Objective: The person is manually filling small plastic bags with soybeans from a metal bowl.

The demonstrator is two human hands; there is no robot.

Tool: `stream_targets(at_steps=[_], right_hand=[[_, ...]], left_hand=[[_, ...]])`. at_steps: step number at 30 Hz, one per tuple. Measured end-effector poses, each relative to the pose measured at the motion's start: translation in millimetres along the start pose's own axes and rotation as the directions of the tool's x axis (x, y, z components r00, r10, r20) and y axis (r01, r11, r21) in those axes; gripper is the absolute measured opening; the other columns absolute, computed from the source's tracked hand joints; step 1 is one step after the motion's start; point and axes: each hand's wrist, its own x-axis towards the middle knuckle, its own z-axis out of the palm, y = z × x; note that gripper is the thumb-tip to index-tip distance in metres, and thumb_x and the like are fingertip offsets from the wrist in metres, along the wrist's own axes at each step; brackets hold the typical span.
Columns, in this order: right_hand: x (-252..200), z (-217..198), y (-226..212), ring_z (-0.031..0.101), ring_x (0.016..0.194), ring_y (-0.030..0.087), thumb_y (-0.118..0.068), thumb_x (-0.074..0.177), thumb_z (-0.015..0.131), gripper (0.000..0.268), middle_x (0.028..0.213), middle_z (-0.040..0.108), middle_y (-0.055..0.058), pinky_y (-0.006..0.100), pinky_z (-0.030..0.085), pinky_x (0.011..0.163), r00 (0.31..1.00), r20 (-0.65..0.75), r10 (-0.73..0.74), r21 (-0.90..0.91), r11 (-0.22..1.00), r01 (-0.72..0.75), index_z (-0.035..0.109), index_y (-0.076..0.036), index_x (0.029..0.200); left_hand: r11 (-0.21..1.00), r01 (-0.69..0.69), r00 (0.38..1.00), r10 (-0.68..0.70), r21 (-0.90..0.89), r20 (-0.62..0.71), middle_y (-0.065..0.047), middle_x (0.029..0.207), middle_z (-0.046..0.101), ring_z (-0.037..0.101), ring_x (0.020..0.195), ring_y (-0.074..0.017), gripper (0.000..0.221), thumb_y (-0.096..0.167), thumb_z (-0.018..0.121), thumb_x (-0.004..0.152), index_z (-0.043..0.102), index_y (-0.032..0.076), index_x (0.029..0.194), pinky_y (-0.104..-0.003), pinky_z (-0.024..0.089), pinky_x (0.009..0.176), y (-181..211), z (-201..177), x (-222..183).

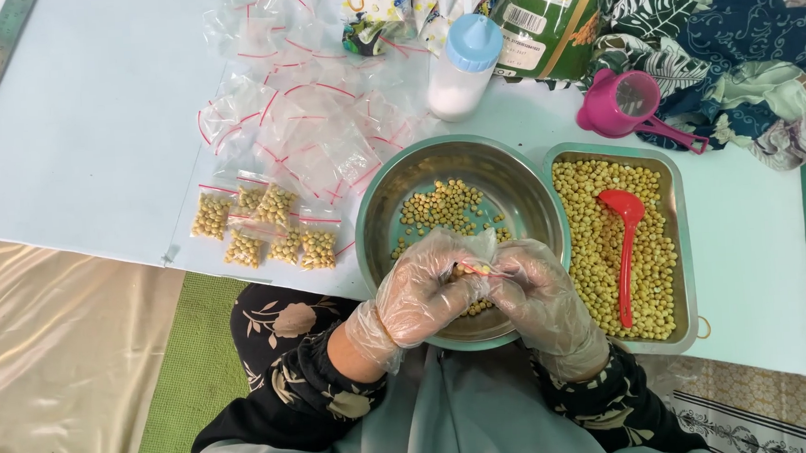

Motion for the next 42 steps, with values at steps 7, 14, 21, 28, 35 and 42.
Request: stream_targets(at_steps=[7, 14, 21, 28, 35, 42], right_hand=[[4, 1, -10, 0.068, 0.095, 0.029, -0.015, 0.083, 0.086, 0.020, 0.093, 0.064, 0.013, 0.045, 0.053, 0.092, 1.000, 0.011, -0.003, 0.016, 1.000, 0.002, 0.071, -0.003, 0.088], [2, 4, -9, 0.070, 0.095, 0.030, -0.015, 0.080, 0.087, 0.020, 0.094, 0.063, 0.014, 0.042, 0.055, 0.090, 0.999, -0.030, 0.044, -0.004, 0.999, -0.045, 0.073, -0.004, 0.089], [-1, 4, -7, 0.070, 0.094, 0.028, -0.009, 0.081, 0.084, 0.016, 0.094, 0.064, 0.014, 0.041, 0.055, 0.088, 0.997, -0.044, 0.066, 0.031, 0.997, -0.065, 0.073, -0.003, 0.091], [-3, 6, -1, 0.067, 0.091, 0.026, -0.006, 0.084, 0.080, 0.018, 0.095, 0.063, 0.018, 0.042, 0.056, 0.081, 0.997, -0.081, 0.019, 0.167, 0.986, -0.005, 0.068, 0.004, 0.094], [-8, 16, 8, 0.066, 0.096, 0.025, -0.005, 0.087, 0.077, 0.018, 0.101, 0.063, 0.018, 0.040, 0.057, 0.083, 0.993, -0.113, 0.044, 0.271, 0.963, -0.012, 0.067, 0.004, 0.097], [-6, 14, 0, 0.066, 0.098, 0.026, -0.005, 0.081, 0.084, 0.022, 0.101, 0.063, 0.020, 0.044, 0.058, 0.083, 0.990, -0.107, 0.090, 0.216, 0.974, -0.065, 0.070, 0.006, 0.093]], left_hand=[[0.998, -0.064, 0.998, 0.064, 0.027, -0.008, -0.014, 0.084, 0.064, 0.067, 0.077, -0.0274, 0.012, 0.012, 0.077, 0.086, 0.068, 0.008, 0.092, -0.040, 0.056, 0.074, -2, 1, 0], [0.997, -0.070, 0.997, 0.071, -0.016, 0.004, -0.011, 0.084, 0.064, 0.065, 0.077, -0.0234, 0.008, 0.013, 0.074, 0.088, 0.068, 0.008, 0.091, -0.039, 0.056, 0.074, -7, -2, 1], [1.000, 0.021, 1.000, -0.021, 0.019, -0.014, -0.014, 0.085, 0.064, 0.066, 0.079, -0.0251, 0.010, 0.007, 0.074, 0.084, 0.067, 0.007, 0.090, -0.039, 0.056, 0.074, -1, -1, 1], [0.998, 0.064, 0.998, -0.064, 0.022, 0.000, -0.018, 0.085, 0.065, 0.066, 0.078, -0.0296, 0.015, 0.011, 0.078, 0.080, 0.068, 0.005, 0.090, -0.044, 0.055, 0.072, -4, -1, 3], [0.978, 0.197, 0.980, -0.197, 0.068, -0.017, -0.014, 0.082, 0.065, 0.068, 0.080, -0.0275, 0.014, 0.013, 0.078, 0.076, 0.069, 0.007, 0.085, -0.041, 0.056, 0.075, 0, -3, 7], [0.982, 0.181, 0.982, -0.183, -0.049, -0.041, -0.014, 0.082, 0.064, 0.067, 0.085, -0.0198, 0.013, 0.012, 0.078, 0.081, 0.070, 0.006, 0.089, -0.039, 0.058, 0.079, 0, -3, 1]])
